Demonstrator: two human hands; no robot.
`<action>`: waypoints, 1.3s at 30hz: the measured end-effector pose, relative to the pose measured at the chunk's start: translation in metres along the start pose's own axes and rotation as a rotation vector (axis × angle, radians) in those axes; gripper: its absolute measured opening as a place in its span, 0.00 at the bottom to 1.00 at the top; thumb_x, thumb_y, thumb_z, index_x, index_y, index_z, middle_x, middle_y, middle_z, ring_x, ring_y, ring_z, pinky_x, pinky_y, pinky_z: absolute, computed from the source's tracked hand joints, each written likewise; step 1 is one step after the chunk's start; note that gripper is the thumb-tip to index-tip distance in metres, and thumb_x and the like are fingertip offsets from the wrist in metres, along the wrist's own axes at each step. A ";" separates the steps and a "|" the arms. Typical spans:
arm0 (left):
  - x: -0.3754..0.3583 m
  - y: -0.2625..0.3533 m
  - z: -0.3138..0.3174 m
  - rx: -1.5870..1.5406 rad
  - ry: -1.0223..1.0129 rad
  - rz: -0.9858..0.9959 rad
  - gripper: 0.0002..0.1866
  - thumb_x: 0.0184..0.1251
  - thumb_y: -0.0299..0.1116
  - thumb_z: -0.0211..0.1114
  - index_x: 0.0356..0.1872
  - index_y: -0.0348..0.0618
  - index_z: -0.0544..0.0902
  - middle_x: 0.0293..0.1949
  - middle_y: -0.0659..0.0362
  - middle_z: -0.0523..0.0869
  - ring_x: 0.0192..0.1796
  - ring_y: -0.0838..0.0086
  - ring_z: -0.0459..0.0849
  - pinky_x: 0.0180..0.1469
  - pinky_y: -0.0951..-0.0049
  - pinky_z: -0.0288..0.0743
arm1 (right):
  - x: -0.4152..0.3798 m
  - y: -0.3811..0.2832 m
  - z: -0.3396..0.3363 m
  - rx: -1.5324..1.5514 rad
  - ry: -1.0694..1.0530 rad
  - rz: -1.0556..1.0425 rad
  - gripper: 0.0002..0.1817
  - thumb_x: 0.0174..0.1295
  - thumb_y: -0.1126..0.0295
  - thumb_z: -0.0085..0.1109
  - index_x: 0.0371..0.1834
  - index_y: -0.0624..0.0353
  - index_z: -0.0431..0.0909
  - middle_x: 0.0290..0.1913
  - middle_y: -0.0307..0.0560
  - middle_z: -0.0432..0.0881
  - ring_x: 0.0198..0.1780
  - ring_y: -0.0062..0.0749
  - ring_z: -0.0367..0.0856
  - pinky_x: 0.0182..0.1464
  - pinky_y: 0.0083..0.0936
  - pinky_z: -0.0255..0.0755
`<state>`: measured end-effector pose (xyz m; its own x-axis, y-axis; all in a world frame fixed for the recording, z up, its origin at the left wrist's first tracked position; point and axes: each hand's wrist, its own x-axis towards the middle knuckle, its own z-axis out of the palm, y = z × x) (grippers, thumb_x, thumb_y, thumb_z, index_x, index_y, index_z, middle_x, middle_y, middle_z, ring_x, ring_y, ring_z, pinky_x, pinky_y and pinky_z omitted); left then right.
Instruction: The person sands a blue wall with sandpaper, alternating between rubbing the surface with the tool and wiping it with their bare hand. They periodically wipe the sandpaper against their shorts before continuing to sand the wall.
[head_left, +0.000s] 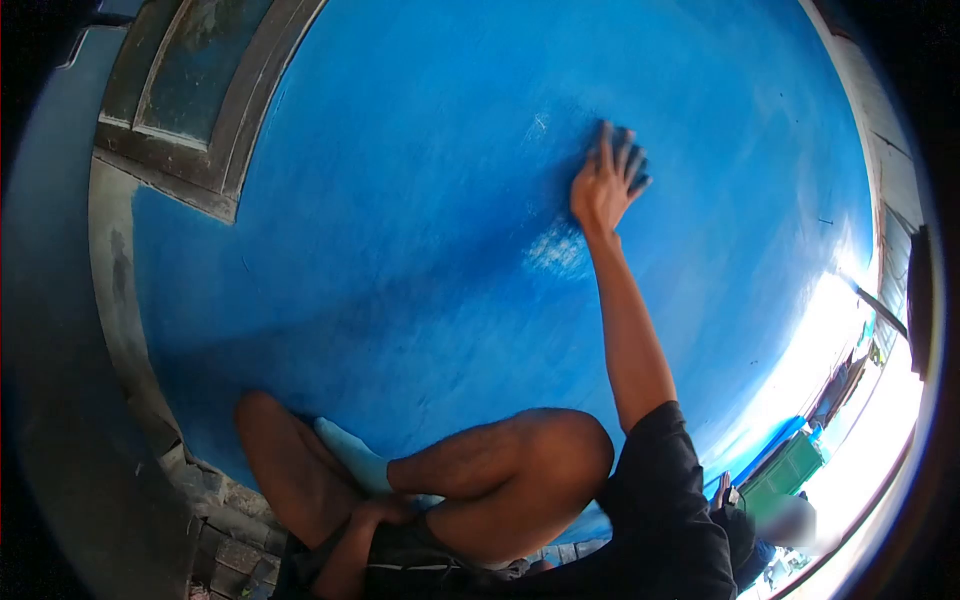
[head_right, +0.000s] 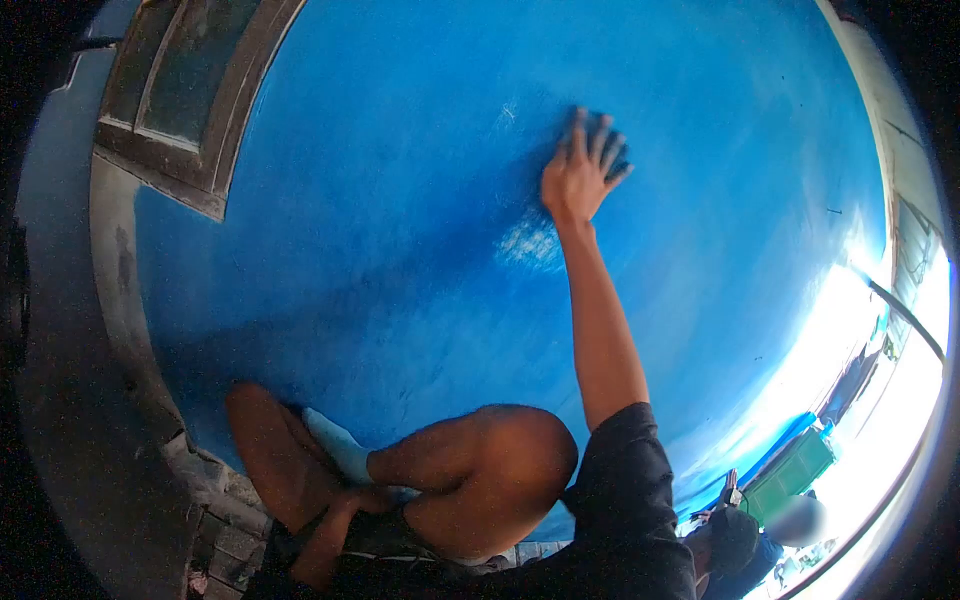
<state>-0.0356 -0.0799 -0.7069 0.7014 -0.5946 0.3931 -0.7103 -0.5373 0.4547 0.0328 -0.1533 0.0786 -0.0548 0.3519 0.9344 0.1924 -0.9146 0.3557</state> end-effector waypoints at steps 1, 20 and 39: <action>0.005 -0.033 0.056 0.261 0.220 0.115 0.30 0.70 0.40 0.57 0.71 0.39 0.72 0.71 0.43 0.75 0.73 0.57 0.74 0.73 0.58 0.66 | -0.006 -0.004 -0.001 -0.061 0.002 -0.016 0.27 0.77 0.61 0.45 0.79 0.33 0.64 0.83 0.44 0.57 0.83 0.49 0.50 0.80 0.63 0.32; 0.006 0.141 -0.230 -0.262 -0.697 -0.500 0.31 0.72 0.46 0.53 0.66 0.31 0.75 0.68 0.36 0.76 0.68 0.52 0.78 0.68 0.55 0.71 | -0.105 0.014 -0.038 0.064 -0.371 -0.401 0.35 0.66 0.65 0.56 0.79 0.34 0.65 0.84 0.47 0.56 0.83 0.54 0.50 0.79 0.68 0.33; -0.004 0.140 -0.225 -0.385 -0.561 -0.566 0.41 0.77 0.49 0.54 0.78 0.27 0.55 0.73 0.33 0.67 0.75 0.47 0.68 0.74 0.56 0.67 | -0.173 0.044 -0.037 0.047 -0.219 0.085 0.30 0.69 0.66 0.52 0.77 0.39 0.68 0.82 0.53 0.58 0.83 0.58 0.49 0.80 0.64 0.30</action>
<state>-0.1245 -0.0183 -0.4650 0.7379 -0.5603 -0.3763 -0.1252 -0.6615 0.7394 0.0148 -0.2614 -0.0665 0.1760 0.3138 0.9330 0.2327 -0.9342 0.2703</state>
